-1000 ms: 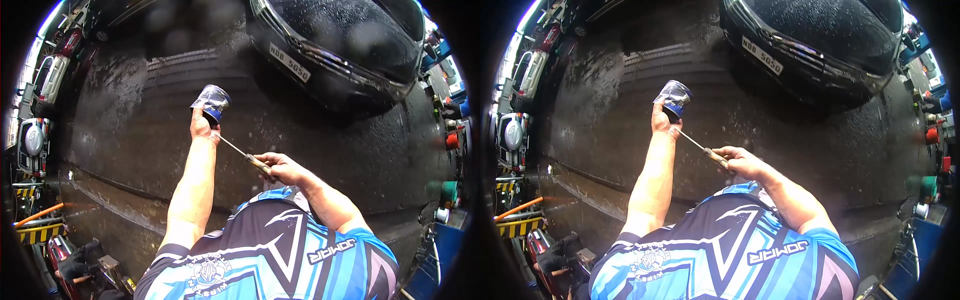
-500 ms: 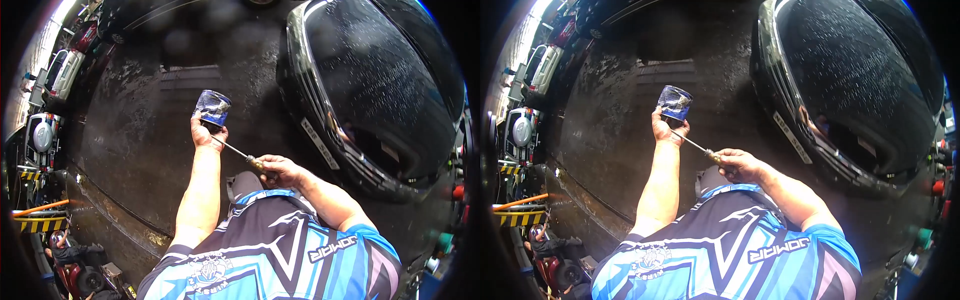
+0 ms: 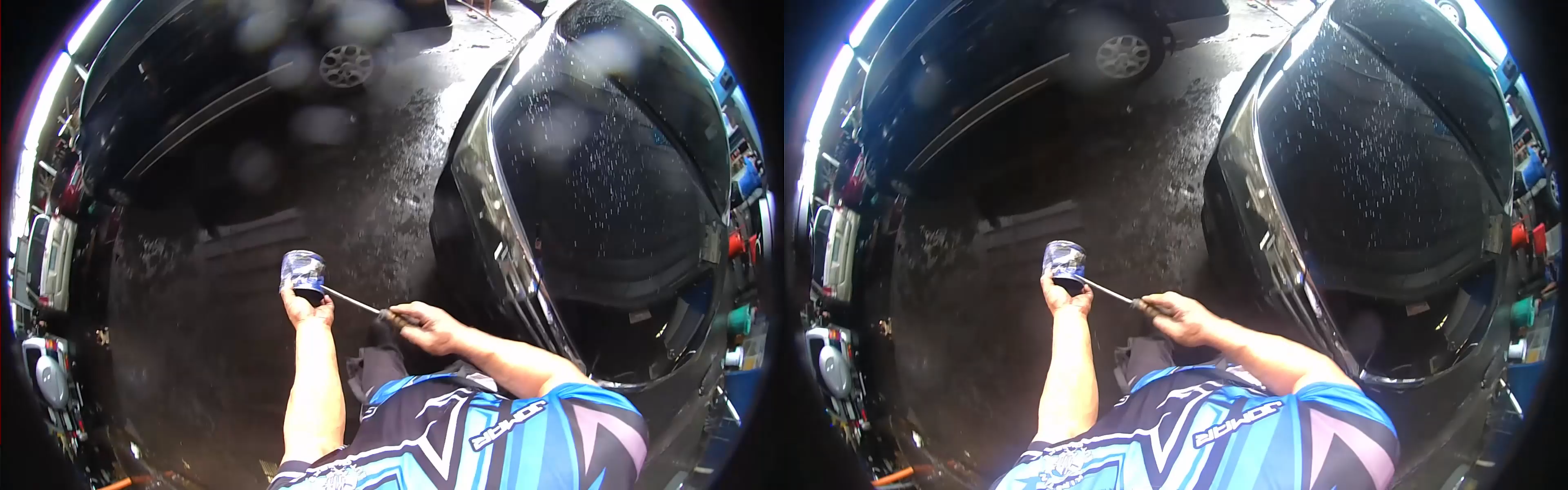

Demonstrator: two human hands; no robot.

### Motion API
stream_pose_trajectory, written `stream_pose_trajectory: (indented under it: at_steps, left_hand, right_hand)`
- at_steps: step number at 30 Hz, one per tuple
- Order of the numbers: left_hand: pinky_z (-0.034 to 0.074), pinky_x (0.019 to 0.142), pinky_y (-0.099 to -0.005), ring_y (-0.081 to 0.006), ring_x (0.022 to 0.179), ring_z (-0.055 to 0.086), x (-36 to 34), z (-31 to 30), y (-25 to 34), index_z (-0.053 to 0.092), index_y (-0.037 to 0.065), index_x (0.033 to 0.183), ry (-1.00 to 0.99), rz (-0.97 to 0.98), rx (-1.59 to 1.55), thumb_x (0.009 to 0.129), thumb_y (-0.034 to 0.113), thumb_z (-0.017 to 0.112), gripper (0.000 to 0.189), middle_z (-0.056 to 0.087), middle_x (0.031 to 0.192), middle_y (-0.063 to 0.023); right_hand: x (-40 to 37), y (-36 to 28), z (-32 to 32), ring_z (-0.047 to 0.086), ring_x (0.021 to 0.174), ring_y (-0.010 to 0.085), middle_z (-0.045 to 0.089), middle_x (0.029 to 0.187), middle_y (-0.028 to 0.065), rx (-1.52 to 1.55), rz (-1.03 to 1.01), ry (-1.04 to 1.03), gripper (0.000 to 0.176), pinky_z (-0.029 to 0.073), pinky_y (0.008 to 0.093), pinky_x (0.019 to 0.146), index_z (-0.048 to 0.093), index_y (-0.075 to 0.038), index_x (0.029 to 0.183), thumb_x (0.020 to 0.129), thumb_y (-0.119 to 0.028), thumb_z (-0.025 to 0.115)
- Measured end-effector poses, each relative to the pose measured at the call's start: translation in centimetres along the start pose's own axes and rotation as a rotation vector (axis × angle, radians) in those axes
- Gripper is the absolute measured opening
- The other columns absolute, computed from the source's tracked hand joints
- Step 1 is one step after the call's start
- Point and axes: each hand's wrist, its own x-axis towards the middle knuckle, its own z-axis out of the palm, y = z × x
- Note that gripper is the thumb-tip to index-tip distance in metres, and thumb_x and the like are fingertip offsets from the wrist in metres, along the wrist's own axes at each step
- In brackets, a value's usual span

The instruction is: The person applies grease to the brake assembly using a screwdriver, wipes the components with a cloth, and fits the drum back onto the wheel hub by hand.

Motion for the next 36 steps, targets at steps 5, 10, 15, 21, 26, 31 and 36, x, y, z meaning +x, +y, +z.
stream_pose_trajectory:
  at_steps: [5,10,15,21,26,31,36]
  left_hand:
    - [0.039,0.067,-0.0342,-0.0163,0.088,0.05,6.4,12.4,1.8,0.055,0.026,0.115,0.142,-0.025,0.153,0.074,0.056,0.062,0.051,0.058,0.108,0.0039]
    - [0.037,0.067,-0.0319,-0.0143,0.09,0.05,19.3,24.6,0.9,0.055,0.027,0.113,-0.037,0.036,0.256,0.074,0.056,0.063,0.05,0.058,0.106,0.0048]
    - [0.036,0.067,-0.0336,-0.0122,0.087,0.053,30.8,37.4,-0.6,0.054,0.027,0.114,-0.266,0.112,0.37,0.073,0.054,0.066,0.05,0.059,0.104,0.0066]
    - [0.034,0.065,-0.0299,-0.0129,0.084,0.053,41.8,51.3,-3.9,0.054,0.025,0.116,-0.185,0.062,0.396,0.073,0.051,0.068,0.051,0.058,0.101,0.0076]
    - [0.038,0.067,-0.035,-0.0166,0.087,0.052,46.3,59.7,-10.1,0.054,0.024,0.113,-0.484,-0.152,0.449,0.074,0.051,0.066,0.049,0.057,0.102,0.0056]
    - [0.045,0.073,-0.0391,-0.0223,0.092,0.056,50.5,73.9,-15.6,0.057,0.013,0.115,-0.853,-0.429,0.554,0.068,0.04,0.066,0.055,0.061,0.104,-0.0025]
    - [0.047,0.077,-0.0423,-0.0249,0.098,0.059,56.0,81.2,-24.6,0.054,0.013,0.119,-1.127,-0.219,0.928,0.07,0.043,0.065,0.059,0.061,0.111,-0.0052]
  right_hand:
    - [11.5,2.0,-0.9,0.056,0.084,0.0276,0.053,0.091,0.013,-0.396,-0.138,0.04,0.053,0.048,0.0369,0.077,0.051,-0.009,0.136,0.083,-0.01,0.063]
    - [22.6,5.5,-8.7,0.054,0.084,0.0259,0.051,0.09,0.0117,-0.282,-0.132,0.082,0.055,0.046,0.036,0.078,0.049,-0.012,0.138,0.084,-0.012,0.062]
    - [33.3,7.4,-20.2,0.056,0.087,0.0281,0.051,0.09,0.0128,-0.353,-0.125,0.091,0.052,0.048,0.0369,0.08,0.053,-0.012,0.136,0.085,-0.013,0.06]
    - [45.8,10.5,-30.5,0.062,0.095,0.0279,0.063,0.102,0.0153,-0.34,0.019,0.332,0.046,0.049,0.037,0.083,0.052,-0.006,0.134,0.088,-0.01,0.052]
    - [53.0,15.3,-34.6,0.057,0.087,0.0115,0.062,0.101,0.002,0.285,0.057,0.354,0.046,0.049,0.029,0.076,0.046,-0.01,0.141,0.096,-0.016,0.048]
    - [60.8,13.0,-42.2,0.053,0.063,0.0087,0.059,0.078,-0.0006,0.54,0.27,0.512,0.041,0.045,0.0239,0.052,0.059,-0.015,0.131,0.095,-0.036,0.058]
    - [65.5,17.1,-48.0,0.053,0.06,0.0094,0.054,0.07,-0.0054,0.766,0.176,0.799,0.021,0.044,0.029,0.048,0.066,-0.016,0.091,0.091,-0.037,0.062]
